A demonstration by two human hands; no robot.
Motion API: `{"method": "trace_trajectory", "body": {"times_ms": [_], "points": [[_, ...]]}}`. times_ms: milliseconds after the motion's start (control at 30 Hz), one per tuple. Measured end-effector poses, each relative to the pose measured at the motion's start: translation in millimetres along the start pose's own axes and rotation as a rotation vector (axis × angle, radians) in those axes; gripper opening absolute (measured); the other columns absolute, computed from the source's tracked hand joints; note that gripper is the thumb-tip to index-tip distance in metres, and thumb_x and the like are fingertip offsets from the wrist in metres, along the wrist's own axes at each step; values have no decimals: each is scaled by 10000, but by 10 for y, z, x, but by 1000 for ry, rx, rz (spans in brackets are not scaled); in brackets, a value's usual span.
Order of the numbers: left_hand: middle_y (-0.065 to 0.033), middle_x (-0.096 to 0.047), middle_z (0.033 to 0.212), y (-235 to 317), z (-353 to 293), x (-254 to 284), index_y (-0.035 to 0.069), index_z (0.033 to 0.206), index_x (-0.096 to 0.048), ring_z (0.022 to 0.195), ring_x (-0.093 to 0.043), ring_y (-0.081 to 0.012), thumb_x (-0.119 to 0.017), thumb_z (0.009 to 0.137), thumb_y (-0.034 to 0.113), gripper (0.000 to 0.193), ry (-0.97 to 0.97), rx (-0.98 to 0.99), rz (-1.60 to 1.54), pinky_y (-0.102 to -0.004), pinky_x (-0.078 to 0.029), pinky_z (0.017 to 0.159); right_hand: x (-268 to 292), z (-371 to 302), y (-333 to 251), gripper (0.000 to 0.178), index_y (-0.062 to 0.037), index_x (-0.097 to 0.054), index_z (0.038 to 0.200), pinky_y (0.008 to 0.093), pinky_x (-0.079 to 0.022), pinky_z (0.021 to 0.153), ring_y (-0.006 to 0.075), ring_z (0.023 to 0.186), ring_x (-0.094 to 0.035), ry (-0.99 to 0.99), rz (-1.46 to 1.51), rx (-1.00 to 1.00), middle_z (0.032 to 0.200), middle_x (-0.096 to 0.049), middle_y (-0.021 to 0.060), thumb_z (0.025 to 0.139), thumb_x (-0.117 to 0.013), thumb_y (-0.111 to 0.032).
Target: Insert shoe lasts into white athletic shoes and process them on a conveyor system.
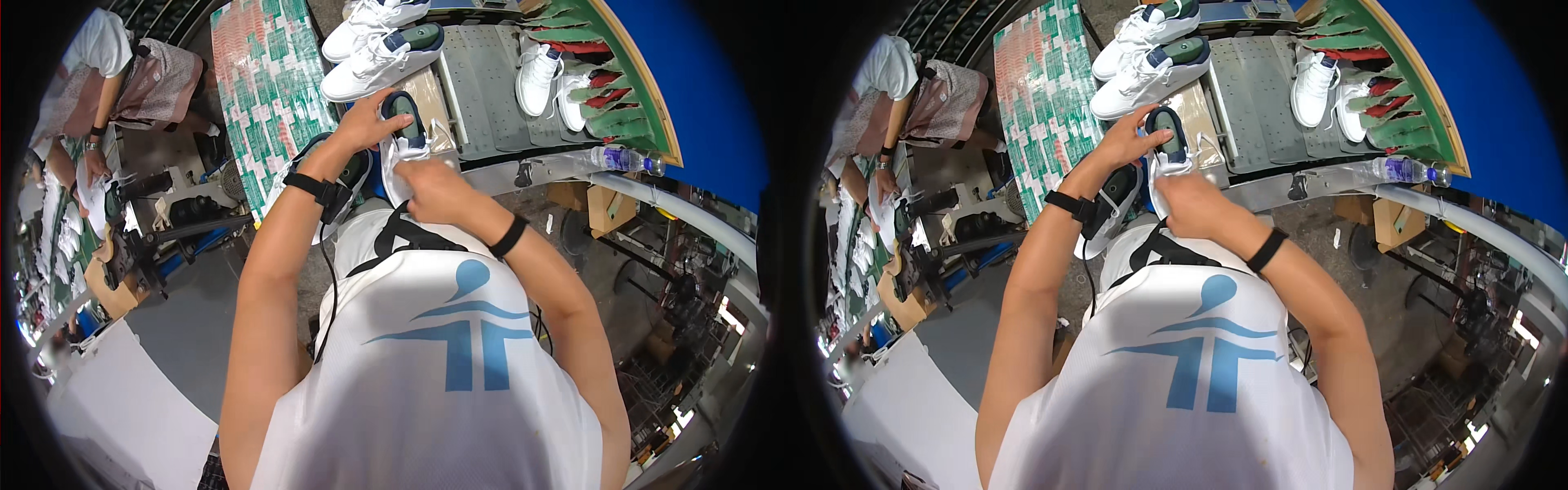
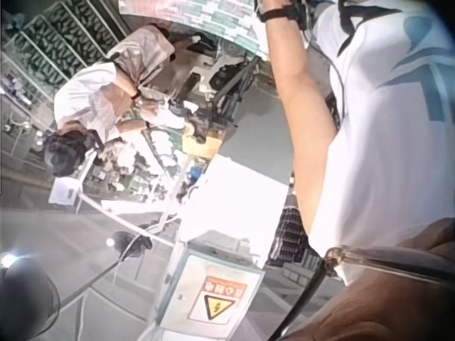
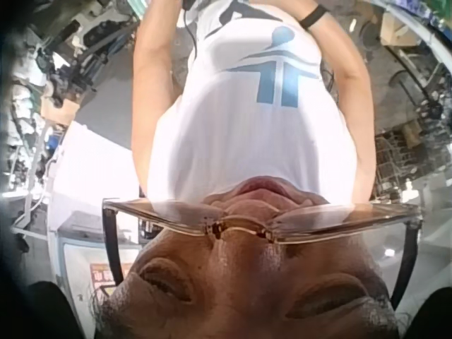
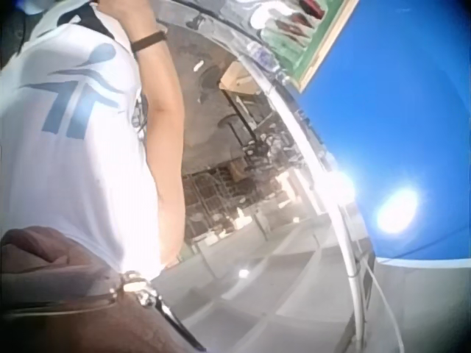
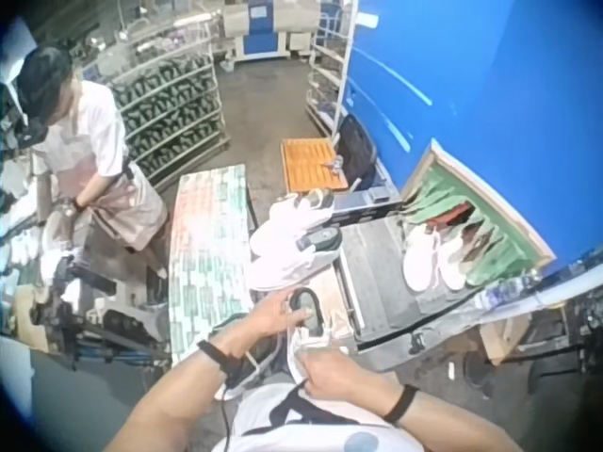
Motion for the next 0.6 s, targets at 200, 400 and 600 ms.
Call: {"method": "trace_trajectory", "body": {"times_ms": [200, 400, 600], "points": [[-173, -779, 1010, 84, -53, 38, 128, 1549, -577, 759, -751, -255, -885, 866, 514, 843, 50, 51, 54, -409, -627, 634, 441, -265, -124, 533, 32, -626, 1271, 442, -542, 843, 390, 948, -678, -256, 387, -117, 1037, -693, 184, 747, -655, -58], [-283, -732, 1170, -348, 160, -9, 156, 1574, -550, 1113, -719, -431, -824, 895, 592, 853, 192, -249, 158, -522, -539, 1025, 629, -600, -285, 536, 16, -628, 1274, 428, -539, 852, 360, 917, -671, -339, 328, -64, 993, -677, 149, 742, -654, -43], [-326, -637, 1246, -116, -61, -84, 234, 1599, -509, 1132, -685, -471, -769, 938, 576, 787, 218, -108, 235, -504, -555, 968, 573, -590, -188, 494, 1, -641, 1280, 415, -547, 868, 349, 931, -688, -210, 567, -16, 985, -686, 152, 786, -637, -15]]}}
Point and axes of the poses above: each hand's wrist, its own z-axis towards the middle knuckle, its own x-axis out of the back of the hand, y = z × x, the point moved 5 cm from there along z, towards the middle knuckle
